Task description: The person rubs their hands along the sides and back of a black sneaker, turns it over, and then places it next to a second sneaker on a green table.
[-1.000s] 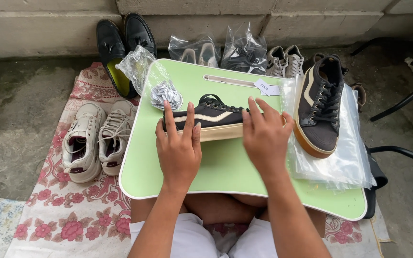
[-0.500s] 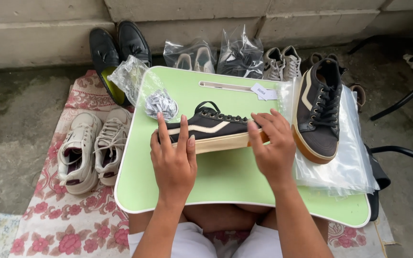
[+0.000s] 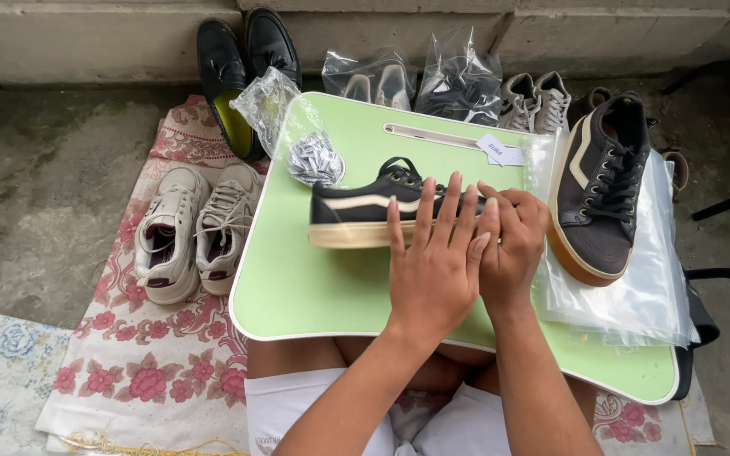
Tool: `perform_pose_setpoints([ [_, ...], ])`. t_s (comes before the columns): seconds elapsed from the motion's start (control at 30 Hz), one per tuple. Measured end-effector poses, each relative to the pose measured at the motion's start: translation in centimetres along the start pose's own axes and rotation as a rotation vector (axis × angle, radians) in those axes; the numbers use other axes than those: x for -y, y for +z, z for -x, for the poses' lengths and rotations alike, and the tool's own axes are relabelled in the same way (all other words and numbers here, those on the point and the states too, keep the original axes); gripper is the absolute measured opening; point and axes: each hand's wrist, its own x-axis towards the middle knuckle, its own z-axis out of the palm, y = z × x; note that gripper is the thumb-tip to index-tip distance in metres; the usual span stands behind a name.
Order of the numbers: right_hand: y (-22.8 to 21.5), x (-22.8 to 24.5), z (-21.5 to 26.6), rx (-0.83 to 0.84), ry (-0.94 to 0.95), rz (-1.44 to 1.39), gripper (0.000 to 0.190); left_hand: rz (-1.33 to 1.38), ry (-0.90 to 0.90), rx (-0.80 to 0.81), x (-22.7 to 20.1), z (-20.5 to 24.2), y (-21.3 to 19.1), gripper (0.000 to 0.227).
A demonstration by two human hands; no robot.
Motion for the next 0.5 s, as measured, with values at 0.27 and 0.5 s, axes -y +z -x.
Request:
perform_pose_setpoints([
  [0.27,-0.1,-0.6,0.5,0.02,-0.012,0.029,0.034,-0.034,-0.36,-0.158,8.1,-0.8,-2.4,0.048],
  [0.5,-0.4,10.8,-1.6,0.102,-0.307,0.25,0.034,0.08,-0.388,-0.248,9.5,1.2,-1.4,0.042],
])
